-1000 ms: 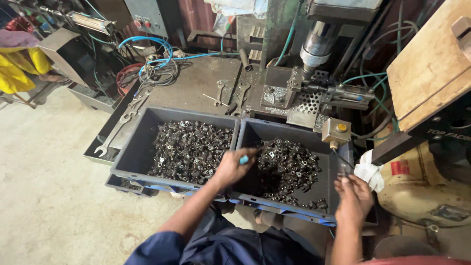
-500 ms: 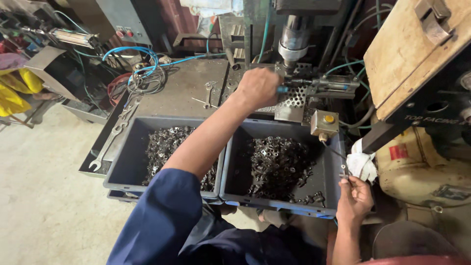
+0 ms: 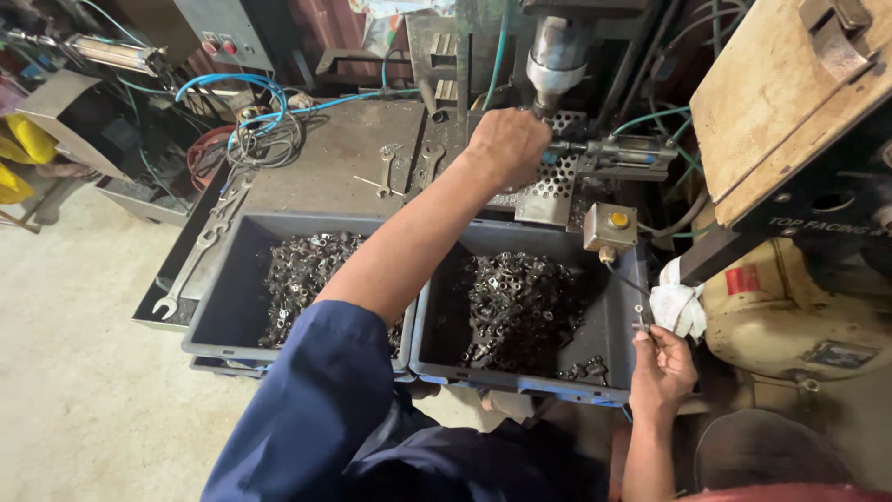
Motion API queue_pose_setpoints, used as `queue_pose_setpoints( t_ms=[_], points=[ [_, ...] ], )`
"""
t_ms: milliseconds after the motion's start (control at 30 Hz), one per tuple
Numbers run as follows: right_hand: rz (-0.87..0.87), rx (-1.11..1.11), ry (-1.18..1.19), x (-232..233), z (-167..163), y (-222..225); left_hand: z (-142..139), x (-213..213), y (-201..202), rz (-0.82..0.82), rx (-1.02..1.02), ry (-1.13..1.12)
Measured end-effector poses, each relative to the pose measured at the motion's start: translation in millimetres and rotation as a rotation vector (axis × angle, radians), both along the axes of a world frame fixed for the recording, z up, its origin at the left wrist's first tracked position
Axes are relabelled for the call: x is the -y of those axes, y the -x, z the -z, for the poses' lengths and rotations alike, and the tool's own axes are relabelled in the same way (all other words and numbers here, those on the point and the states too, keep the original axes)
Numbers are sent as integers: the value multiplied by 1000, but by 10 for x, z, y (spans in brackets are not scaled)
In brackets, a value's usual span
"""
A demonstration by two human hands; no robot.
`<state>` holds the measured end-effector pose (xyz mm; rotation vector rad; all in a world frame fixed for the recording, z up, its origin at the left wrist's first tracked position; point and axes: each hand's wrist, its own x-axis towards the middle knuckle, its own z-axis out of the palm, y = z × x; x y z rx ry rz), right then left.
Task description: The person repeatedly picks small metal parts from a bin, places them into a drill press jig, and activates the machine to process each part. After each cycle, the person removes the part and returns it to the bin, continuing the sequence.
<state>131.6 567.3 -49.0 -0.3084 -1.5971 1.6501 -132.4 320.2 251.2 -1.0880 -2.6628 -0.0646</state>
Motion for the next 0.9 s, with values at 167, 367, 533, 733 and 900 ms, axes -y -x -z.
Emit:
queue_pose_setpoints(
  t_ms=[167,367,533,733,900],
  points=[
    [-8,-10,-23,-1,-85,4,291,333,233,66,262,-354],
    [-118,-59,418,164,-440,94,1243,1221,-360,80,318,-905],
    [-433,-59,487,583,-818,628,1875,2237,-847,-295,42,-371],
    [-411,-15,510,948,-1244,1903,2320,2777,-1006,-407,144,-136],
    [-349,-10,621,1053,-1374,2567,2492,2759,-920,-422,111,-178]
  ],
)
